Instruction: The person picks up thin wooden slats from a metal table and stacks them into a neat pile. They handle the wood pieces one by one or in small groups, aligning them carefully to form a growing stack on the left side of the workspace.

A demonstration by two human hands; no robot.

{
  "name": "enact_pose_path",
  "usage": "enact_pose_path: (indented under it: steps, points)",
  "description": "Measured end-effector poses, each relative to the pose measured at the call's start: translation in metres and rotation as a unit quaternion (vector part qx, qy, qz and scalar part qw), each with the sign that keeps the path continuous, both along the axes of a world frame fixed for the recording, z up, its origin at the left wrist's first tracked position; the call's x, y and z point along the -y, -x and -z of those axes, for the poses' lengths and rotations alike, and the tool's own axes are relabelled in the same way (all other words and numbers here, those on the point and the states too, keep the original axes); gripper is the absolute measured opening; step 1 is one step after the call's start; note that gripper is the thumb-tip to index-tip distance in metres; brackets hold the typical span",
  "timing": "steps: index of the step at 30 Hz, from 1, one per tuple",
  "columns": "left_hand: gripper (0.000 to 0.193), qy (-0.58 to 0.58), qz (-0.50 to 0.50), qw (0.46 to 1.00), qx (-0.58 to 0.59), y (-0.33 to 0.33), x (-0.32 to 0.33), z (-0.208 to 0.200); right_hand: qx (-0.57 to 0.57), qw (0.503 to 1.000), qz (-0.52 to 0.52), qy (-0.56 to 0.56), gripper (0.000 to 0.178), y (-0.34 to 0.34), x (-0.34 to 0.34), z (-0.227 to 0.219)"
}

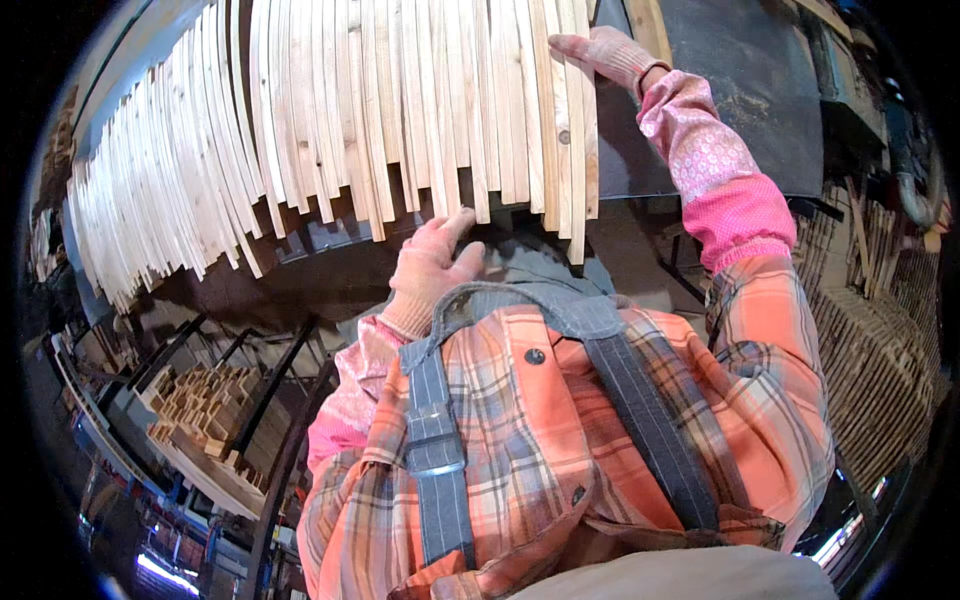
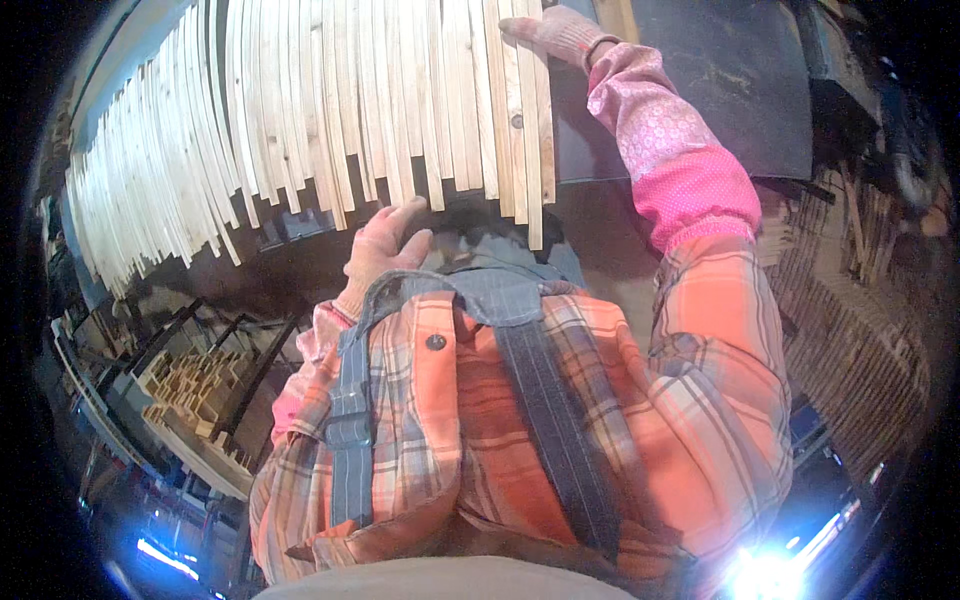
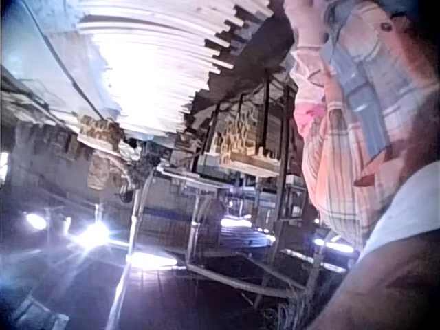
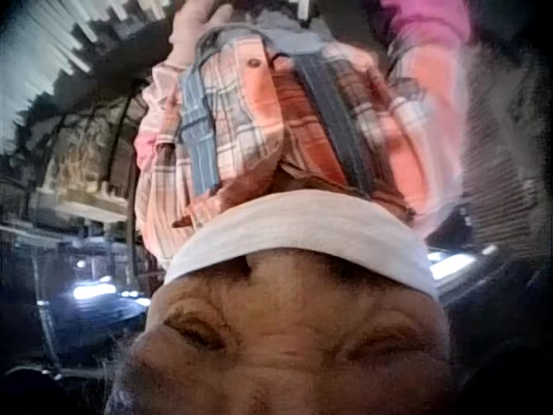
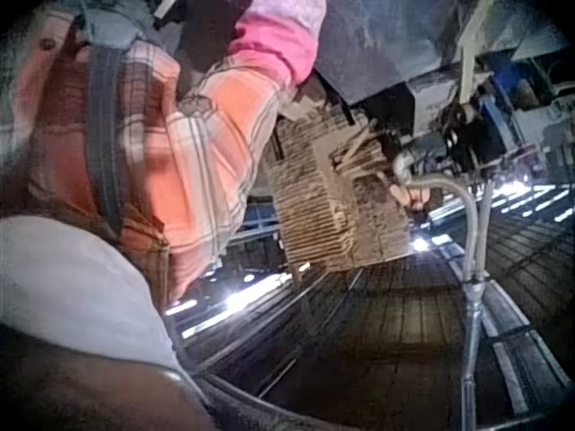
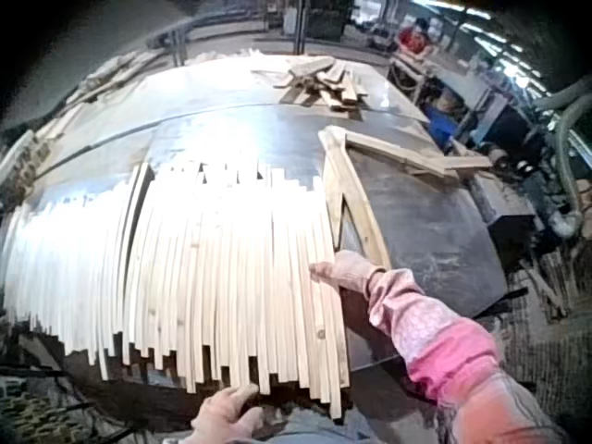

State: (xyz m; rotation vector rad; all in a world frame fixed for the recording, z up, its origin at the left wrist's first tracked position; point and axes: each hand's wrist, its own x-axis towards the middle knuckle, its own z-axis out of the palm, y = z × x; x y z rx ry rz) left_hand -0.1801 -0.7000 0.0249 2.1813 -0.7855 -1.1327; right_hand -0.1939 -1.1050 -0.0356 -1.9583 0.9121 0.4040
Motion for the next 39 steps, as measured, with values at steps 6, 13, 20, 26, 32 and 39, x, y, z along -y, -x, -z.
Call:
enact_pose_path:
  steps: [6, 13, 20, 26, 32, 39]
  points:
    - [0.055, 0.064, -0.029, 0.996, -0.053, 0.024, -0.011, 0.025, -0.078, 0.993, -0.024, 0.086, 0.065, -0.002, -0.016, -0.02]
    - [0.059, 0.041, -0.242, 0.926, -0.288, 0.051, 0.012, 0.025, 0.077, 0.923, -0.096, 0.365, 0.06, -0.136, 0.035, -0.039]
    - [0.03, 0.106, -0.496, 0.655, -0.56, 0.089, 0.008, 0.056, -0.012, 0.906, -0.234, 0.352, 0.06, -0.269, 0.069, -0.023]
    - [0.02, 0.248, -0.706, 0.332, -0.575, 0.1, 0.042, 0.08, -0.044, 0.92, -0.111, 0.373, 0.06, -0.303, 0.066, 0.014]
    - [0.033, 0.277, -0.668, 0.431, -0.541, 0.114, 0.039, 0.089, 0.054, 0.878, -0.211, 0.426, 0.056, -0.297, 0.065, 0.019]
    - [0.027, 0.164, -0.671, 0.378, -0.617, 0.086, 0.014, -0.044, 0.382, 0.917, 0.021, 0.11, 0.032, -0.235, 0.043, -0.09]
